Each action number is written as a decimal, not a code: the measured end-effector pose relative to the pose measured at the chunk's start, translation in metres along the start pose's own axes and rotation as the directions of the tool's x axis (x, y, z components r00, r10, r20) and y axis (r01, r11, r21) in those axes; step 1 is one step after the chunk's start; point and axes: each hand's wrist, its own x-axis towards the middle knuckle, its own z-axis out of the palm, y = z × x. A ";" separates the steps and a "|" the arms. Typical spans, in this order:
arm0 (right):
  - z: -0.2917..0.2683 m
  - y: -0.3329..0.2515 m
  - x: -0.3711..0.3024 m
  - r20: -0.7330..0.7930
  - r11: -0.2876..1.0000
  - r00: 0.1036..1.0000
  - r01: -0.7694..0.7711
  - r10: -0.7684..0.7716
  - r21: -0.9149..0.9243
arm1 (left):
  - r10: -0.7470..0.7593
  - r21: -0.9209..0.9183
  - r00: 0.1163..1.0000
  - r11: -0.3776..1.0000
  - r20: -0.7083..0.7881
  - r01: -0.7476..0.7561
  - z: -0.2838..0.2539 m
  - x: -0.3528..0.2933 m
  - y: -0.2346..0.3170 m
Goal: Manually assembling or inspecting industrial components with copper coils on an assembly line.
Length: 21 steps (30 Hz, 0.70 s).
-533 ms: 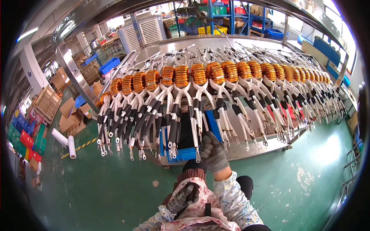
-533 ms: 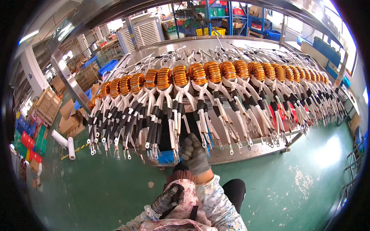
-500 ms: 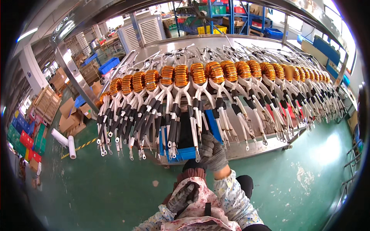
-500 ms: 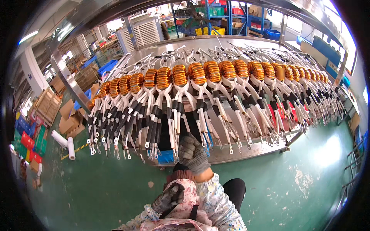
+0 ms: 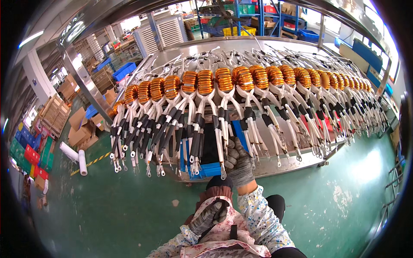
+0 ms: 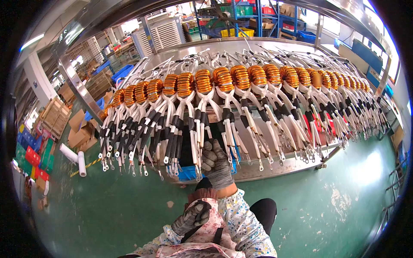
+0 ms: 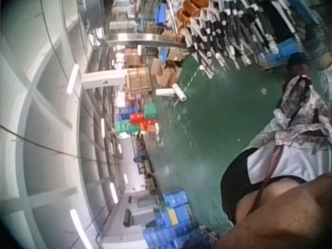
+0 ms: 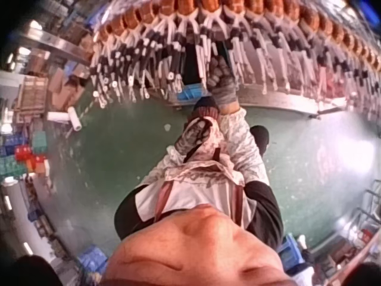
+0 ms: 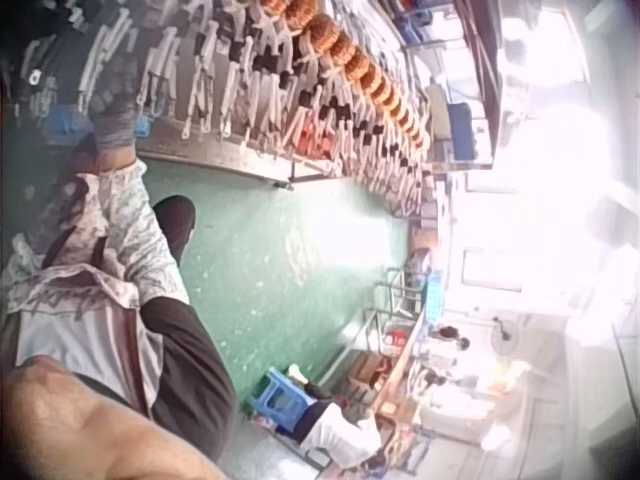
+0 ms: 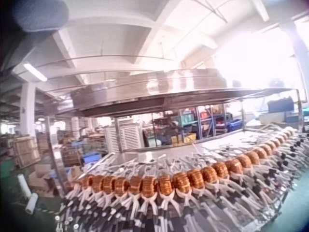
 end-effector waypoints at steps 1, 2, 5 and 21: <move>0.001 0.002 -0.002 -0.093 0.996 0.995 0.018 -0.026 -0.087 | -0.013 0.024 1.000 1.000 -0.021 0.013 0.002 -0.001 0.002; 0.014 0.006 -0.005 -0.342 0.956 0.927 0.053 -0.154 -0.289 | -0.009 0.025 1.000 1.000 -0.024 0.009 -0.002 -0.002 0.002; 0.010 0.002 -0.018 -0.239 0.879 0.958 0.027 -0.158 -0.476 | 0.034 0.108 0.993 0.993 0.109 -0.046 -0.012 -0.004 0.002; 0.016 0.006 -0.004 -0.327 0.952 0.931 0.058 -0.160 -0.300 | 0.103 0.295 0.990 0.947 0.094 -0.127 0.007 0.000 0.024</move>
